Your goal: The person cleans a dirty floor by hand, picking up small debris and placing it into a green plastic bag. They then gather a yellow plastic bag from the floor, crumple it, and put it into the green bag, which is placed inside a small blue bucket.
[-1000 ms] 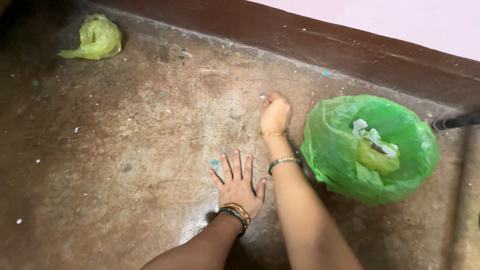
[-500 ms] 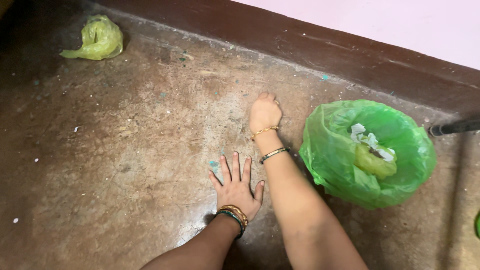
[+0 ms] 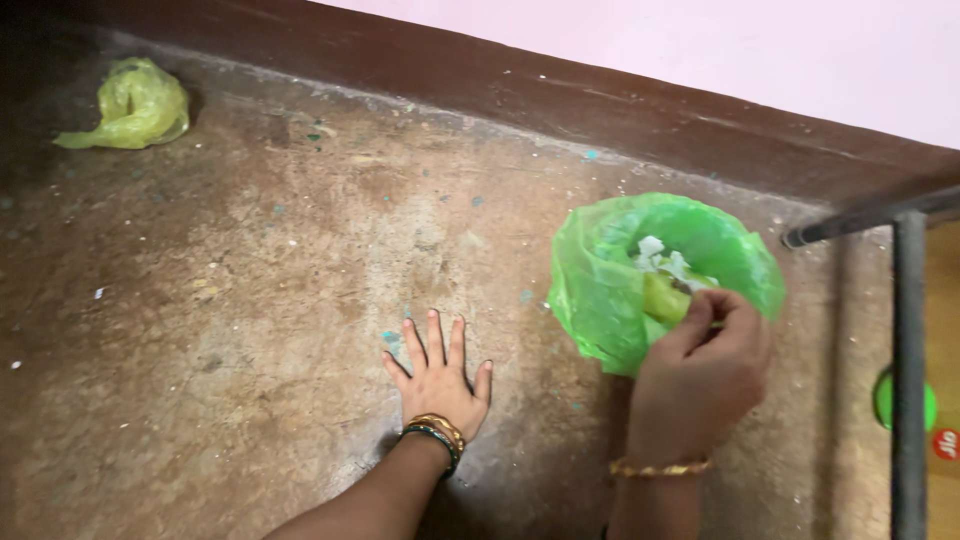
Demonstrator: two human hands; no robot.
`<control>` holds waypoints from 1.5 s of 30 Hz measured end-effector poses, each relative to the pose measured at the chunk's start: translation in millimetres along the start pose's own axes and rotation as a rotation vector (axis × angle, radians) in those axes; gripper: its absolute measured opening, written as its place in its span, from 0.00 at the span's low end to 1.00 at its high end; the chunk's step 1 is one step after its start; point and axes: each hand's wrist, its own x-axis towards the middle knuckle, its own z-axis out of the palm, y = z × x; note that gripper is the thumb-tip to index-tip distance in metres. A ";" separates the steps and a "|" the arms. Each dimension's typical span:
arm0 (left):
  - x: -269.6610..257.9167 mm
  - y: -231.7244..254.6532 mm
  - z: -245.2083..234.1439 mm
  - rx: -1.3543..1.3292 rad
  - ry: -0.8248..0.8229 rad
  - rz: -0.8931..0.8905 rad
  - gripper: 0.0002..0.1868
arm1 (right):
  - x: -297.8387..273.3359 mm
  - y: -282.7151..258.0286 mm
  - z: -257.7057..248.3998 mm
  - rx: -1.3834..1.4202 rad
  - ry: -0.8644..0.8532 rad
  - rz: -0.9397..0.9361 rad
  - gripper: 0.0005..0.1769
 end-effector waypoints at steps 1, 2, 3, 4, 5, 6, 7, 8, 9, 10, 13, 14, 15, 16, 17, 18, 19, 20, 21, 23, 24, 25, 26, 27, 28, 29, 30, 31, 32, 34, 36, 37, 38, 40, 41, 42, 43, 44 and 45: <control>0.0 -0.2 0.5 0.002 -0.001 0.001 0.42 | 5.7 8.7 -0.8 -0.016 0.023 -0.036 0.03; 0.2 -0.7 0.6 0.003 -0.001 0.002 0.42 | 10.5 15.9 0.4 0.014 0.022 -0.054 0.03; 0.5 -0.7 0.7 0.005 0.000 0.003 0.42 | 14.5 21.7 2.8 0.045 0.020 -0.072 0.04; 0.0 -0.7 0.9 0.015 0.001 0.003 0.42 | 16.0 26.7 3.5 0.076 0.016 -0.090 0.05; -0.3 -0.5 0.9 0.025 0.002 0.003 0.42 | 16.2 31.5 1.1 0.079 0.011 -0.047 0.03; 0.7 -0.2 0.3 0.036 0.006 0.001 0.42 | 16.7 35.0 -1.1 0.086 0.007 -0.005 0.02; 1.1 0.7 -0.1 0.032 -0.011 -0.002 0.42 | 17.2 37.7 -2.4 0.092 0.003 0.037 0.02; 0.8 0.7 -0.8 0.029 -0.026 -0.008 0.42 | 15.0 39.3 -3.3 0.069 0.023 0.061 0.05; 0.6 0.6 -1.5 0.026 -0.042 -0.014 0.41 | 9.4 40.8 -6.1 0.045 0.042 0.085 0.08; 0.7 0.3 -2.0 0.033 -0.037 -0.011 0.41 | 2.5 42.9 -9.8 0.021 0.060 0.109 0.11; 0.7 1.5 -2.3 0.042 -0.039 -0.010 0.42 | -44.3 39.2 -13.3 0.145 0.069 0.114 0.10; 1.1 1.2 -2.7 0.039 -0.047 -0.014 0.42 | -65.8 35.1 -12.4 0.147 0.016 0.118 0.09; 0.9 0.9 -2.8 0.035 -0.056 -0.018 0.42 | -88.2 29.8 -9.5 0.150 -0.037 0.122 0.08; 1.0 1.0 -2.4 0.039 -0.051 -0.017 0.42 | -108.4 26.1 -6.2 0.287 -0.205 0.095 0.04; 1.6 -0.3 -2.0 0.043 -0.045 -0.015 0.42 | -126.3 22.4 1.3 0.422 -0.374 0.067 0.03; 1.7 0.1 -0.1 0.043 -0.041 -0.012 0.42 | -141.5 18.2 13.9 0.443 -0.424 -0.003 0.05; 1.4 0.3 2.4 0.031 -0.041 -0.002 0.42 | -152.7 15.8 27.4 0.464 -0.475 -0.073 0.08; 2.6 -1.6 4.2 0.020 -0.036 0.002 0.41 | -157.3 16.4 42.9 0.485 -0.486 -0.114 0.08; 3.7 -3.1 6.2 0.010 -0.030 0.007 0.41 | -159.8 17.7 57.0 0.507 -0.498 -0.155 0.09; 3.7 -4.9 10.2 -0.025 0.040 0.040 0.38 | -158.4 15.6 91.3 0.569 -0.556 -0.101 0.07; 5.4 -6.6 10.5 -0.044 0.085 0.047 0.36 | -154.2 11.9 111.0 0.594 -0.568 -0.105 0.07; 4.0 -8.6 10.8 -0.050 -0.014 0.033 0.39 | -149.8 6.0 131.0 0.619 -0.580 -0.110 0.08; 3.6 -9.4 11.3 -0.056 -0.104 0.011 0.41 | -145.8 -3.2 152.4 0.654 -0.594 -0.121 0.09; 6.6 -10.1 12.9 -0.066 -0.193 -0.012 0.44 | -140.2 -10.3 171.7 0.600 -0.574 -0.137 0.09; 7.6 -12.3 17.1 -0.093 -0.040 0.030 0.42 | -138.0 -14.3 185.1 0.551 -0.574 -0.155 0.09; 4.1 -15.8 23.2 -0.112 0.117 0.069 0.39 | -136.8 -16.7 195.2 0.502 -0.573 -0.174 0.09; 1.7 -17.1 29.0 -0.202 0.129 0.063 0.39 | -133.6 -14.0 199.4 0.456 -0.565 -0.244 0.11; 0.4 -20.7 33.5 -0.292 0.147 0.060 0.39 | -135.4 -11.8 199.9 0.412 -0.551 -0.315 0.12; -5.5 -22.8 37.4 -0.406 0.290 0.095 0.35 | -139.1 -12.6 202.5 0.388 -0.501 -0.344 0.10; 8.7 -40.4 35.6 -0.600 0.417 0.134 0.29 | -142.0 -11.3 210.1 0.292 -0.419 -0.418 0.10; 19.4 -71.4 25.3 -0.778 0.373 0.148 0.25 | -145.2 -8.8 218.0 0.168 -0.390 -0.458 0.12; 36.5 -92.9 15.6 -0.758 0.447 0.070 0.20 | -147.4 -7.3 221.5 0.116 -0.395 -0.453 0.11; 56.6 -115.4 4.9 -0.742 0.512 -0.009 0.16 | -149.7 -2.4 222.3 0.056 -0.402 -0.448 0.11; 113.1 -172.6 -25.8 -0.461 0.650 -0.087 0.14 | -154.2 3.4 231.2 0.092 -0.378 -0.465 0.10; 138.9 -198.2 -41.2 -0.408 0.718 -0.144 0.15 | -152.7 4.1 241.6 0.090 -0.391 -0.479 0.10; 166.8 -227.0 -58.2 -0.356 0.754 -0.149 0.18 | -154.6 6.3 247.5 0.075 -0.390 -0.478 0.10; 198.6 -251.9 -76.0 -0.277 0.732 -0.236 0.20 | -155.3 8.1 252.4 0.062 -0.394 -0.480 0.10; 230.8 -272.1 -94.1 -0.090 0.891 -0.239 0.27 | -153.5 9.1 255.5 0.050 -0.394 -0.480 0.10; 258.0 -292.1 -113.0 -0.131 0.694 -0.338 0.30 | -151.7 8.8 257.8 0.035 -0.395 -0.481 0.10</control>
